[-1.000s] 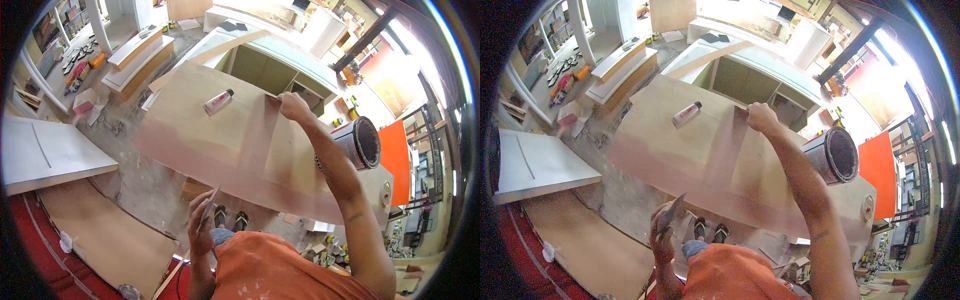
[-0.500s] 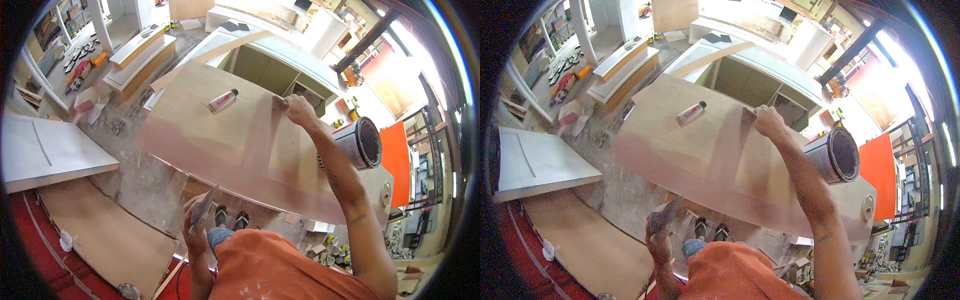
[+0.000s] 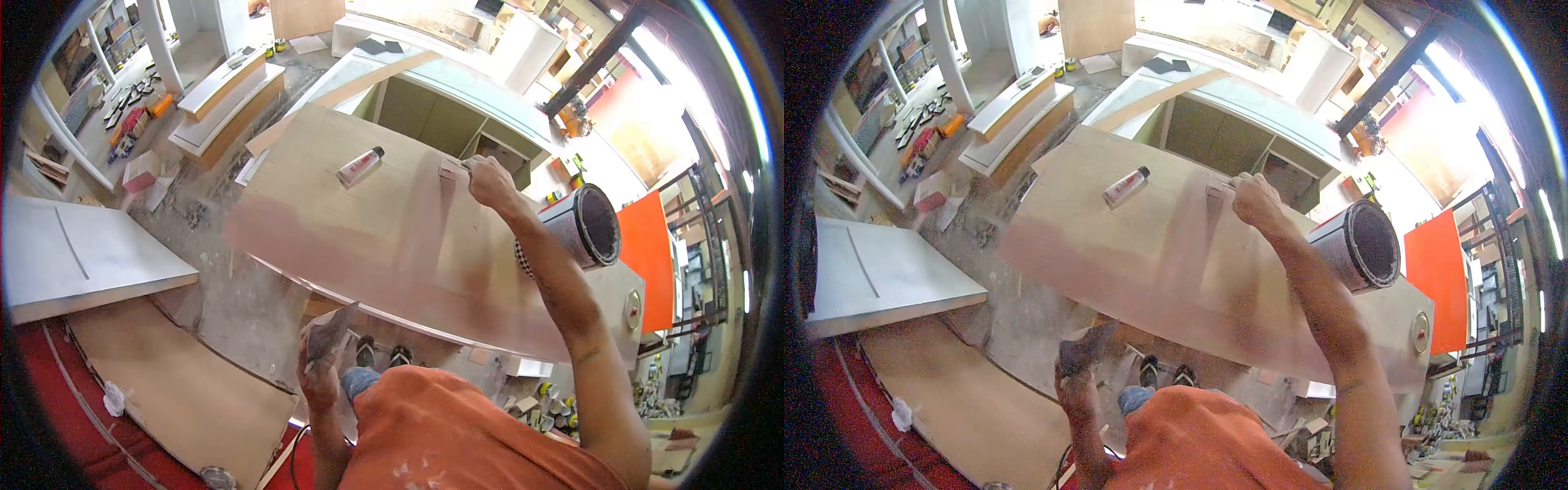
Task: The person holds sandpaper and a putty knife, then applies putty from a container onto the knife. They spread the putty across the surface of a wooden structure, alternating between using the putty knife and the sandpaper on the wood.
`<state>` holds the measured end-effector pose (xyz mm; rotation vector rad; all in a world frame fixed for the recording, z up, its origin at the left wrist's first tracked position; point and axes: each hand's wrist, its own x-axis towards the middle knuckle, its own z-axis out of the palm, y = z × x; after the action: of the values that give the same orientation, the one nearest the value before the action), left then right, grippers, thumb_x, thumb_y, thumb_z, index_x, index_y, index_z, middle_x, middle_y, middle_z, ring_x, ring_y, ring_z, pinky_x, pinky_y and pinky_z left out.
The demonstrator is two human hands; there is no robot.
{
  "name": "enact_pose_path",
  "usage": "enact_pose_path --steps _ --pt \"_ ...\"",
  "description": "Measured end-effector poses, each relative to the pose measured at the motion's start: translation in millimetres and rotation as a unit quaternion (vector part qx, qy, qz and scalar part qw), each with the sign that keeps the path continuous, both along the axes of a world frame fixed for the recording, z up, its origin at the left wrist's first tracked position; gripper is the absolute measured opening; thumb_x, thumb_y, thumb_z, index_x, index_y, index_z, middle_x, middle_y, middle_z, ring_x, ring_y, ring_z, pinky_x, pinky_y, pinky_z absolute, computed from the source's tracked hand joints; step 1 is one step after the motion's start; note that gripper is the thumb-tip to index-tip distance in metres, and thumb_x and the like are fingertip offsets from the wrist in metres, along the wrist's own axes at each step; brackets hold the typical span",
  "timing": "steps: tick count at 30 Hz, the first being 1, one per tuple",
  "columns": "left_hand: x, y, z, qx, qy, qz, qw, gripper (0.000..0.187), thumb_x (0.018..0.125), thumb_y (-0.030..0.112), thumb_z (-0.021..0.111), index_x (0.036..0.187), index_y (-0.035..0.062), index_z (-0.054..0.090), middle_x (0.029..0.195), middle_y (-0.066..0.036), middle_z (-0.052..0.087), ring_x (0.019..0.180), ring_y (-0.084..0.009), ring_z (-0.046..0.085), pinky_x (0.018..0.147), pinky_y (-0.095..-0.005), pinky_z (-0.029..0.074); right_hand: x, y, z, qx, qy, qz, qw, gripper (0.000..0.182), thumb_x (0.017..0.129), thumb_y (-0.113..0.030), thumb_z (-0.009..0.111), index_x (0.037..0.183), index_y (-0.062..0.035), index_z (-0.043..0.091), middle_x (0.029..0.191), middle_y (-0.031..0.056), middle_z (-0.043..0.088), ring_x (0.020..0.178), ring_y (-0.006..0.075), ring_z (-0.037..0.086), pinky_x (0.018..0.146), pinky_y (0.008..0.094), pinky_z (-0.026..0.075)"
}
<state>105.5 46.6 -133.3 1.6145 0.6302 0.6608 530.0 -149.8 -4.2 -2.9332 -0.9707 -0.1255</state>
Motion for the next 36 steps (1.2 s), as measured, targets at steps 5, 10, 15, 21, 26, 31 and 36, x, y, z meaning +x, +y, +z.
enact_pose_path --steps 5,10,15,21,26,31,36 --pt "-14.0 5.9 -31.0 0.051 0.032 -0.036 0.998 0.038 0.083 0.009 0.066 0.119 0.0025 0.054 0.108 -0.014 0.067 0.096 -0.0257 0.065 0.097 -0.0442 0.045 3.0 19.0 -6.1 -0.070 -0.002 -0.044 0.997 0.028 0.081 -0.006 0.050 0.106 -0.0057 0.064 0.112 0.0134 0.061 0.107 0.0332 0.057 0.094 0.0429 0.047" --pt "-4.1 -5.5 -7.9 -0.129 -0.086 0.024 0.988 0.041 0.081 0.009 0.063 0.121 0.0042 0.054 0.108 -0.013 0.066 0.097 -0.0287 0.064 0.094 -0.0511 0.048 -9.6 11.3 -9.5 -0.070 0.002 -0.001 0.998 0.025 0.080 -0.006 0.052 0.102 -0.0026 0.064 0.107 0.0154 0.060 0.105 0.0334 0.058 0.092 0.0426 0.048" --pt "11.4 -6.4 21.8 -0.515 -0.304 -0.005 0.801 0.046 0.083 0.010 0.058 0.128 0.0039 0.050 0.123 -0.014 0.058 0.109 -0.0344 0.058 0.095 -0.0544 0.046 -82.7 3.7 -7.8 -0.118 0.043 0.036 0.991 0.025 0.078 -0.010 0.057 0.100 0.0002 0.063 0.105 0.0170 0.060 0.099 0.0334 0.060 0.084 0.0435 0.052" --pt "24.0 -0.5 56.1 -0.642 -0.270 -0.036 0.717 0.039 0.093 0.020 0.052 0.129 0.0056 0.049 0.124 -0.015 0.059 0.107 -0.0362 0.061 0.088 -0.0509 0.053 -188.7 3.5 -0.4 -0.075 0.092 0.054 0.992 0.024 0.073 -0.007 0.060 0.095 0.0006 0.061 0.100 0.0157 0.059 0.097 0.0312 0.058 0.084 0.0401 0.051" --pt "37.6 -9.9 70.7 -0.639 -0.201 -0.068 0.739 0.043 0.097 0.034 0.050 0.128 0.0039 0.051 0.123 -0.014 0.060 0.107 -0.0308 0.062 0.089 -0.0456 0.054 -208.9 -4.7 17.3 -0.101 0.161 0.119 0.975 0.034 0.074 -0.006 0.060 0.108 -0.0026 0.061 0.109 0.0141 0.060 0.103 0.0314 0.057 0.086 0.0398 0.051" --pt "49.3 -32.7 64.7 -0.648 -0.143 -0.070 0.745 0.045 0.098 0.037 0.046 0.127 0.0030 0.051 0.117 -0.013 0.063 0.103 -0.0279 0.063 0.087 -0.0443 0.054 -218.5 -16.9 56.6 0.041 0.236 0.035 0.970 0.046 0.076 -0.005 0.058 0.122 -0.0081 0.059 0.121 0.0141 0.058 0.113 0.0310 0.055 0.093 0.0380 0.048" --pt "76.3 -66.6 78.5 -0.721 -0.204 -0.100 0.654 0.045 0.098 0.038 0.043 0.125 0.0033 0.051 0.115 -0.014 0.062 0.103 -0.0267 0.062 0.089 -0.0424 0.051 -263.6 -21.3 69.5 0.300 0.257 0.322 0.860 0.052 0.082 -0.010 0.066 0.133 -0.0101 0.052 0.135 0.0186 0.045 0.126 0.0373 0.043 0.108 0.0442 0.034"
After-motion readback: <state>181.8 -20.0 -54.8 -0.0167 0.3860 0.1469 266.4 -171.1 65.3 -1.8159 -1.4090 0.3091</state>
